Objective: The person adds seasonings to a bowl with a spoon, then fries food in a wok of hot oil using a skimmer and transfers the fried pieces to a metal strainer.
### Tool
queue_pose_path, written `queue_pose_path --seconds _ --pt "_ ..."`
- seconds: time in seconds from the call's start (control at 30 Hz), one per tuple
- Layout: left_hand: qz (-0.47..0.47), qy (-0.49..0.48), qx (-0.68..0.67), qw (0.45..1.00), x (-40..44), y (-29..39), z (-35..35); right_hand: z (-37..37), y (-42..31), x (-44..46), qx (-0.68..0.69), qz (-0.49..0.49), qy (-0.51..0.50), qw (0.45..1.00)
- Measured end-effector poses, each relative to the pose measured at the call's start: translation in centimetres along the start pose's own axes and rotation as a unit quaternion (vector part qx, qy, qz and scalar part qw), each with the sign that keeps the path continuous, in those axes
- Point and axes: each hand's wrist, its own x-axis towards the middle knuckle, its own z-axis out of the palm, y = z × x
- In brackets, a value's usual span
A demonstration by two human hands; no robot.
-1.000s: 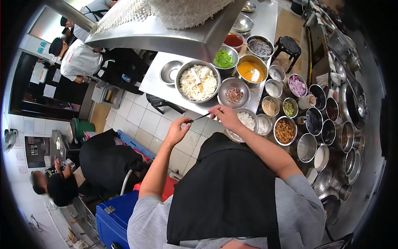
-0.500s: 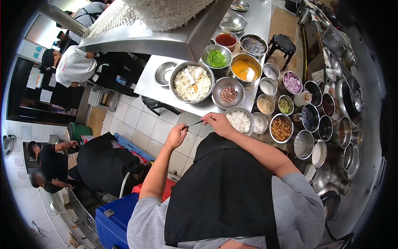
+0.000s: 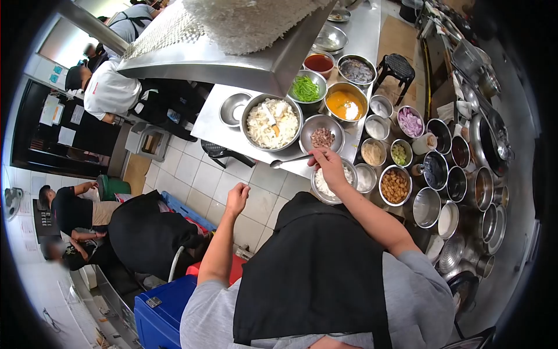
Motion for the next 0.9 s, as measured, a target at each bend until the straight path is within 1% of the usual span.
queue_pose_path --seconds 0.07,0.13,0.17,0.23,0.27,0.37,0.43,0.47,0.53,0.57,0.63,0.67,0.73,0.8,0.9 --pt "0.009 0.018 0.002 1.000 0.5 0.3 -0.2 -0.1 -0.5 -0.3 0.014 0.005 0.008 1.000" --pt "0.034 0.047 0.056 0.997 1.0 0.9 -0.5 -0.2 -1.0 -0.7 0.022 0.014 0.009 1.000" --pt "0.036 0.046 0.056 0.997 1.2 1.2 -0.6 -0.4 -0.9 -0.9 0.022 0.012 0.010 1.000" --pt "-0.018 0.044 0.093 0.994 1.5 1.9 -1.0 -0.7 -0.7 -1.2 0.000 0.007 -0.019 1.000" --pt "-0.016 0.043 0.093 0.995 1.7 2.0 -1.0 -0.7 -0.5 -1.3 0.000 0.005 -0.018 1.000" --pt "0.002 0.048 0.110 0.993 2.7 1.5 -0.9 -0.8 -0.7 -1.7 -0.009 0.014 -0.012 1.000" --pt "0.094 0.017 0.171 0.981 3.4 0.2 -0.5 -0.8 -1.1 -2.0 -0.016 0.016 -0.018 1.000" --pt "0.095 0.015 0.171 0.980 3.8 -0.8 -0.1 -0.9 -1.1 -2.1 -0.016 0.016 -0.015 1.000" --pt "0.079 0.017 0.256 0.963 4.5 -1.8 0.5 -0.9 -0.9 -2.4 -0.032 0.013 -0.029 0.999" --pt "0.082 0.015 0.256 0.963 5.1 -2.2 0.5 -1.0 -0.9 -2.3 -0.032 0.012 -0.027 0.999" --pt "0.047 0.006 0.267 0.962 5.8 0.2 0.0 -1.2 -0.6 -2.6 -0.043 0.018 -0.030 0.998" --pt "0.050 0.004 0.267 0.962 6.0 1.5 -0.3 -1.4 -0.6 -2.7 -0.043 0.017 -0.027 0.999" --pt "0.073 0.095 0.179 0.976 6.2 4.5 -0.9 -1.6 -0.6 -2.8 -0.047 0.015 -0.030 0.998" --pt "0.094 0.153 0.131 0.975 6.7 7.6 -1.6 -1.7 -0.4 -3.0 -0.044 0.011 -0.027 0.999" --pt "0.115 0.153 0.162 0.968 9.6 9.3 -1.9 -1.7 -0.4 -3.1 -0.041 0.009 -0.022 0.999"
